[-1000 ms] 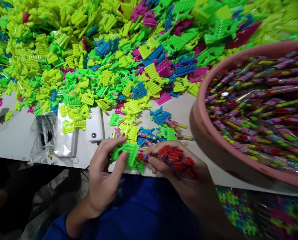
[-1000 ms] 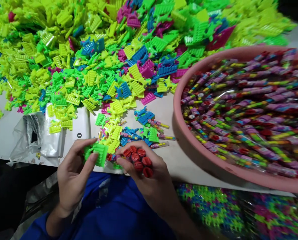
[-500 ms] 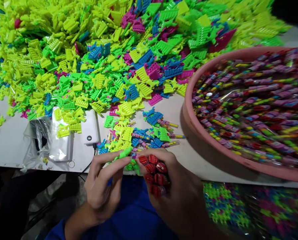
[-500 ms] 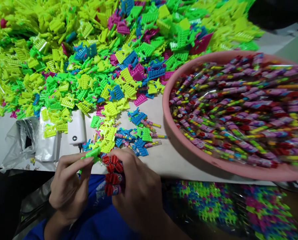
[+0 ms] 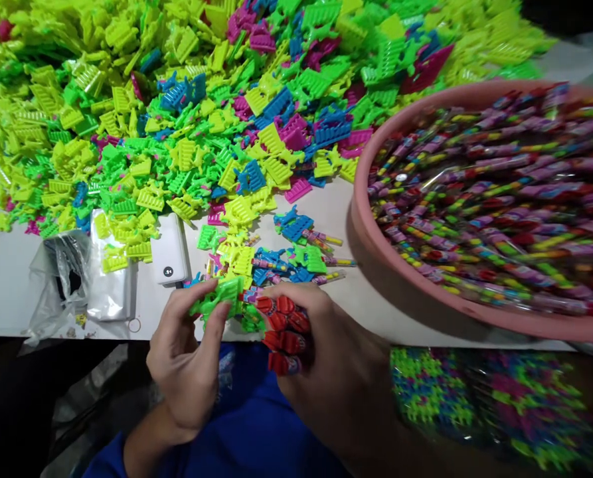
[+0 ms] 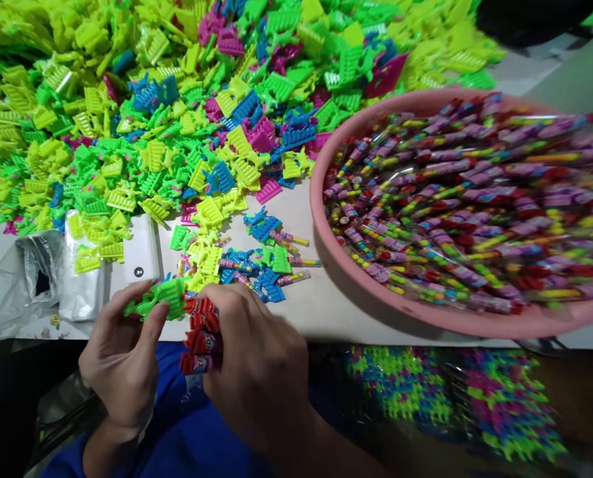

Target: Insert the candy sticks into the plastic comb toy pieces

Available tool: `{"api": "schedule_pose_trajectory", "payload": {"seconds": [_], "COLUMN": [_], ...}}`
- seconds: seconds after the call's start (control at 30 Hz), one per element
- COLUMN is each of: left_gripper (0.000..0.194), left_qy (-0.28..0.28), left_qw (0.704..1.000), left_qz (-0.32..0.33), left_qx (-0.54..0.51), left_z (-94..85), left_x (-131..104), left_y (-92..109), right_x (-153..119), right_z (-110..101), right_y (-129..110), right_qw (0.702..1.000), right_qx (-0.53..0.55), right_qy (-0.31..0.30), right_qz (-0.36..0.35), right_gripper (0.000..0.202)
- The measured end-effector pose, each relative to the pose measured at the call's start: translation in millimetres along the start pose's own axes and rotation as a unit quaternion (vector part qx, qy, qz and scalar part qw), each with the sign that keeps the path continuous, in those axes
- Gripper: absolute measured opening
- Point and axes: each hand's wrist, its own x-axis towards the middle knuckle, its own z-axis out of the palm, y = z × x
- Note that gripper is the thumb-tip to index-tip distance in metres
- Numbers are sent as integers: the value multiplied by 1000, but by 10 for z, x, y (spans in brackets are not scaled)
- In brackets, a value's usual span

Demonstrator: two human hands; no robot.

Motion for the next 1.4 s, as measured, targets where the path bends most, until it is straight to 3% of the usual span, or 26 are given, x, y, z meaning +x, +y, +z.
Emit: {"api": "schedule_pose_trajectory", "payload": {"seconds": [0.33,0.7,0.83,0.9,1.0,1.1,1.17,1.27,1.4], "left_gripper": [35,21,24,35,41,19,14,13,20], "left_qy": [13,26,17,4,-45,-98,-102,-123,-221], "left_qw": [989,999,998,997,998,993,991,979,935], "left_qz": [117,9,60,71,27,34,26,-51,-170], "left_qx": [89,17,21,-3,-34,-50,-78,-154,-219], "left_z": [-41,-50,-16,-11,-44,-110,-158,-243,-382], "left_x": [-52,-27,-48,-45,-21,0,-8,-52,-70], "left_y": [32,-4,-18,-23,-47,-119,-192,-283,-252], "right_x": [20,35,-24,-54,-78,-70,-46,0,26], "right_z": [50,6,40,85,161,203,199,154,84], "right_y": [-60,90,65,73,116,157,171,182,235], "right_qw": [1000,994,998,993,967,943,930,906,882], "right_qx": [29,100,66,118,246,318,347,394,422], "right_qy": [10,-51,-7,15,31,23,9,-10,-27], "right_qz": [-7,10,1,19,54,95,119,155,207], "right_gripper": [40,46,46,41,35,33,28,20,17]}}
